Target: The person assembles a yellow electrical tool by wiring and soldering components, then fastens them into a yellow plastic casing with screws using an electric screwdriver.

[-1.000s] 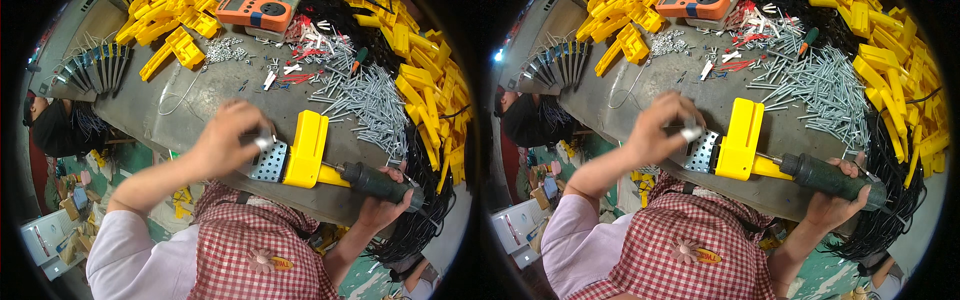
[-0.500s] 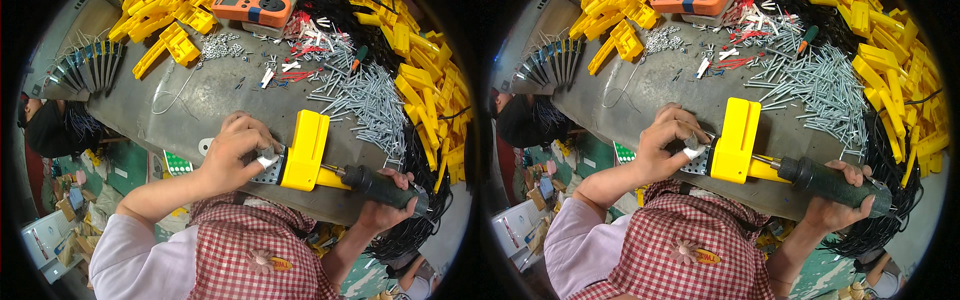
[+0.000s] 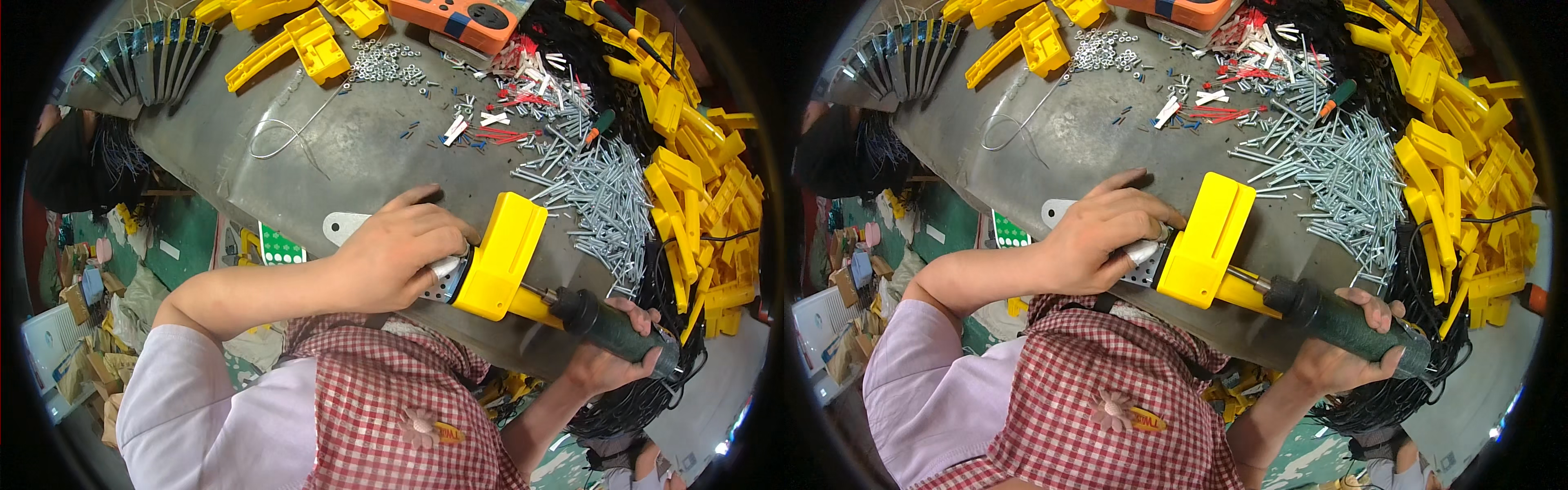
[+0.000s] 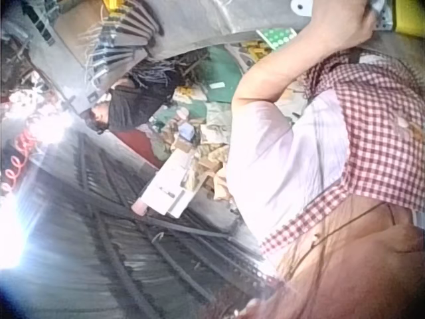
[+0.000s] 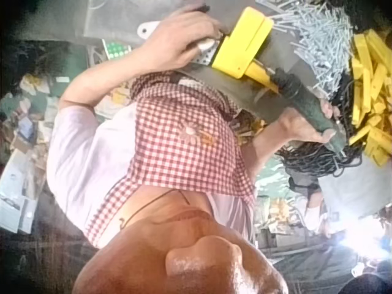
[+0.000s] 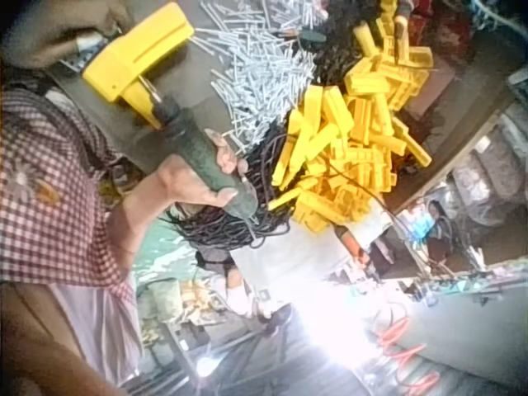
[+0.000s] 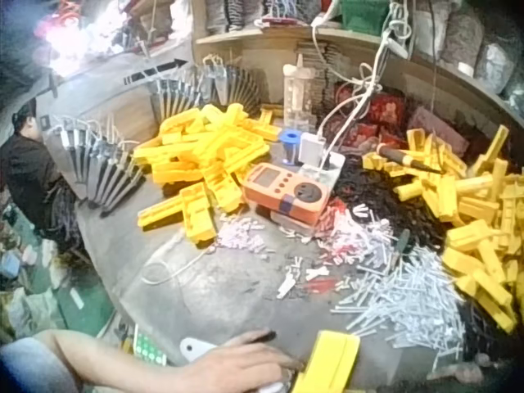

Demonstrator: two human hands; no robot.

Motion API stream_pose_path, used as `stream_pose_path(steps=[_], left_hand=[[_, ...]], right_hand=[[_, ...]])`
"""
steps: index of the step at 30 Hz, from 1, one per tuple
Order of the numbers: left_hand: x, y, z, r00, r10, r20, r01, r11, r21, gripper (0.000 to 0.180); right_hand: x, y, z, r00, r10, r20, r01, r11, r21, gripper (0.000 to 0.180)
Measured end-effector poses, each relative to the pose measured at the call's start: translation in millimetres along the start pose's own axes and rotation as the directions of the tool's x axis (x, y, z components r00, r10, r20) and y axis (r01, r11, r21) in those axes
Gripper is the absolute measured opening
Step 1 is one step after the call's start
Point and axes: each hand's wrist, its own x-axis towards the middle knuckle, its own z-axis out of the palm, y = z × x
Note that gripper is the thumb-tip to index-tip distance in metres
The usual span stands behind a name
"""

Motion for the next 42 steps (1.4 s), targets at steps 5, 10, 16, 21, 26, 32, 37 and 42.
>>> stream_pose_path(steps=[5,10,16,21,26,32,37,42], left_hand=[[0,3,2,1.0,-0.002,0.011,0.001,1.0,0.031,0.029],[10,2,5,0.999,-0.016,0.03,0.015,0.999,0.028,0.027],[17,-1,-2,0.992,-0.129,0.016,0.13,0.981,-0.142,0.046],[16,0,-5,0.996,-0.058,0.062,0.057,0.998,0.01,0.062],[18,-1,-1,0.997,0.001,0.083,-0.001,1.0,0.0,0.065],[44,-21,-31,0.933,-0.358,-0.038,0.356,0.933,-0.048,0.029],[60,-73,-51,0.92,-0.271,-0.284,0.386,0.761,0.522,0.025],[63,-80,-55,0.999,-0.028,-0.015,0.03,0.684,0.729,0.029]], right_hand=[[-2,0,-1,1.0,0.01,-0.003,-0.009,1.0,0.008,0.038],[-1,-4,-4,0.998,-0.056,0.006,0.057,0.997,-0.051,0.04],[-6,-27,-5,0.997,-0.043,-0.07,0.037,0.996,-0.083,0.042],[-22,-15,-1,0.999,-0.014,-0.049,0.011,0.998,-0.057,0.042],[-30,-14,-9,0.999,-0.048,-0.024,0.047,0.998,-0.049,0.041],[-37,-15,-11,0.988,-0.093,-0.125,0.076,0.988,-0.136,0.042],[-39,-13,-10,0.985,-0.091,-0.144,0.074,0.99,-0.121,0.044],[-35,-16,-18,0.989,-0.079,-0.126,0.058,0.986,-0.158,0.046]])
